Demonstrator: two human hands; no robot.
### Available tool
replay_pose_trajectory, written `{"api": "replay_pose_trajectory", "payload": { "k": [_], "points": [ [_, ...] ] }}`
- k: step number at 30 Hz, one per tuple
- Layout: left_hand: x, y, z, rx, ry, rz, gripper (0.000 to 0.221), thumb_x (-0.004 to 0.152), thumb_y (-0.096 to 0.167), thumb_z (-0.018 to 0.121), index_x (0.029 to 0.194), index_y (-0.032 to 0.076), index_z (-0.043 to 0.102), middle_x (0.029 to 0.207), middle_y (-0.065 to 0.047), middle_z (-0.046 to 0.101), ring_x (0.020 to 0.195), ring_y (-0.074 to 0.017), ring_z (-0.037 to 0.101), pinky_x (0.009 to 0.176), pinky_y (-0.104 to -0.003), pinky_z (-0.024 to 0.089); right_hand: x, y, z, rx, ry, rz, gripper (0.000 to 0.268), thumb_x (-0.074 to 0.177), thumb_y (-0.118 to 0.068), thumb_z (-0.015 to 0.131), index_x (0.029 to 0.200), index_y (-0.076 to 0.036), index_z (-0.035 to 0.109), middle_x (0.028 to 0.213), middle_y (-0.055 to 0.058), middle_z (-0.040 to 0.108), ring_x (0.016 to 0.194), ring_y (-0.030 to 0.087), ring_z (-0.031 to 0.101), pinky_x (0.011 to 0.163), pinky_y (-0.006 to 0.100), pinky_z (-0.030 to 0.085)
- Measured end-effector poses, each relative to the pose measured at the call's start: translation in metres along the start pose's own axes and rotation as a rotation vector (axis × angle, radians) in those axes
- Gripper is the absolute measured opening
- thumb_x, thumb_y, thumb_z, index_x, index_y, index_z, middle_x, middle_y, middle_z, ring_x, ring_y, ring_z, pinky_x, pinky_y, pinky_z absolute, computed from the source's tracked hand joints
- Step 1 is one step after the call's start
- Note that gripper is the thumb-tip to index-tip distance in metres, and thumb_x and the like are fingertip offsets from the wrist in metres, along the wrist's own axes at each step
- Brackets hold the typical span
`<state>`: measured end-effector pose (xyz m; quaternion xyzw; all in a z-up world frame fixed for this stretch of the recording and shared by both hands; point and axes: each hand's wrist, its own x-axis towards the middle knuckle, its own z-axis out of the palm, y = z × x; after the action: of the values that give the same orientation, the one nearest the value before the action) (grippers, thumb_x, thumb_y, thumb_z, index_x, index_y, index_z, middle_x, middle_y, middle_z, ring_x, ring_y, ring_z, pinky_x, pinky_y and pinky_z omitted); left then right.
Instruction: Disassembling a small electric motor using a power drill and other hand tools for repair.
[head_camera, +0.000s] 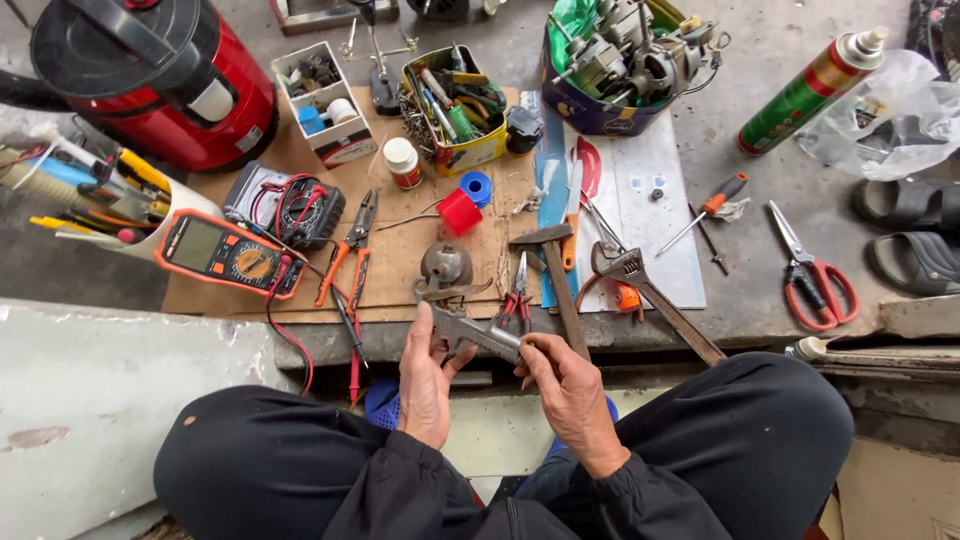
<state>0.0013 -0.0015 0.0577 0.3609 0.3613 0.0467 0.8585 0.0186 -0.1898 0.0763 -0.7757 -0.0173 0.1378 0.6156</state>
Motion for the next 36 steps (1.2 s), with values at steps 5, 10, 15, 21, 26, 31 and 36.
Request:
{"api": "replay_pose_trajectory", "payload": {
  "k": [5,10,15,21,26,31,36],
  "points": [
    [0.010,0.004,-0.011,-0.113,-0.133,-0.114,0.080,0.101,0.074,0.047,0.133,0.003,0.066,0.104,-0.009,0.063,0.100,-0.0296,0.072,0.096,-0.051,0.061,0.005,-0.010,-0.020,-0.232,0.005,-0.295,0.024,0.102,-0.008,0.072,0.124,-0.003,0.076,0.099,0.002,0.080,0.079,0.012,0.074,0.069,0.026,0.060],
    [0.004,0.018,-0.007,-0.311,-0.283,-0.323,0.075,0.103,0.075,0.056,0.126,0.005,0.068,0.100,-0.011,0.065,0.113,-0.0462,0.077,0.106,-0.058,0.061,0.020,-0.016,-0.048,-0.388,-0.022,-0.435,0.028,0.099,-0.006,0.073,0.127,-0.004,0.073,0.110,0.003,0.082,0.081,0.013,0.074,0.074,0.027,0.061],
    [-0.001,0.003,-0.009,-0.446,-0.506,-0.467,0.026,0.097,0.016,0.051,0.114,0.000,0.061,0.148,-0.042,0.061,0.147,-0.0495,0.059,0.121,-0.055,0.051,0.037,-0.029,-0.081,-0.385,-0.093,-0.435,0.028,0.096,-0.004,0.075,0.124,-0.005,0.079,0.118,0.002,0.084,0.093,0.013,0.078,0.085,0.025,0.062],
    [-0.011,0.014,0.018,-0.593,-0.489,-0.474,0.072,0.104,0.058,0.065,0.137,-0.005,0.061,0.132,-0.025,0.070,0.127,-0.0472,0.070,0.117,-0.055,0.057,0.037,-0.079,-0.107,-0.689,-0.234,-0.898,0.034,0.087,0.004,0.077,0.120,0.002,0.074,0.131,0.014,0.079,0.101,0.025,0.080,0.087,0.036,0.067],
    [0.000,0.010,0.016,-0.549,-0.523,-0.465,0.051,0.100,0.011,0.058,0.149,-0.004,0.055,0.136,-0.032,0.068,0.119,-0.0407,0.074,0.110,-0.047,0.061,0.047,-0.076,-0.117,-0.807,-0.323,-0.992,0.038,0.088,-0.001,0.078,0.125,-0.002,0.071,0.141,0.013,0.074,0.115,0.027,0.078,0.094,0.037,0.067],
    [-0.003,0.019,0.026,-0.357,-0.264,-0.422,0.026,0.098,-0.003,0.056,0.122,-0.012,0.055,0.133,-0.032,0.068,0.121,-0.0398,0.071,0.117,-0.045,0.056,0.072,-0.052,-0.115,-0.599,-0.360,-0.368,0.053,0.088,-0.012,0.085,0.140,-0.014,0.071,0.122,0.000,0.082,0.094,0.014,0.078,0.076,0.029,0.062],
    [-0.004,0.025,0.038,-0.109,-0.184,-0.302,0.044,0.096,0.003,0.073,0.138,-0.007,0.066,0.126,-0.034,0.076,0.111,-0.0474,0.079,0.099,-0.060,0.066,0.086,-0.017,-0.106,-0.561,-0.307,-0.397,0.050,0.093,-0.012,0.085,0.142,-0.011,0.073,0.126,0.014,0.081,0.114,0.033,0.082,0.100,0.049,0.066]
  ]
}}
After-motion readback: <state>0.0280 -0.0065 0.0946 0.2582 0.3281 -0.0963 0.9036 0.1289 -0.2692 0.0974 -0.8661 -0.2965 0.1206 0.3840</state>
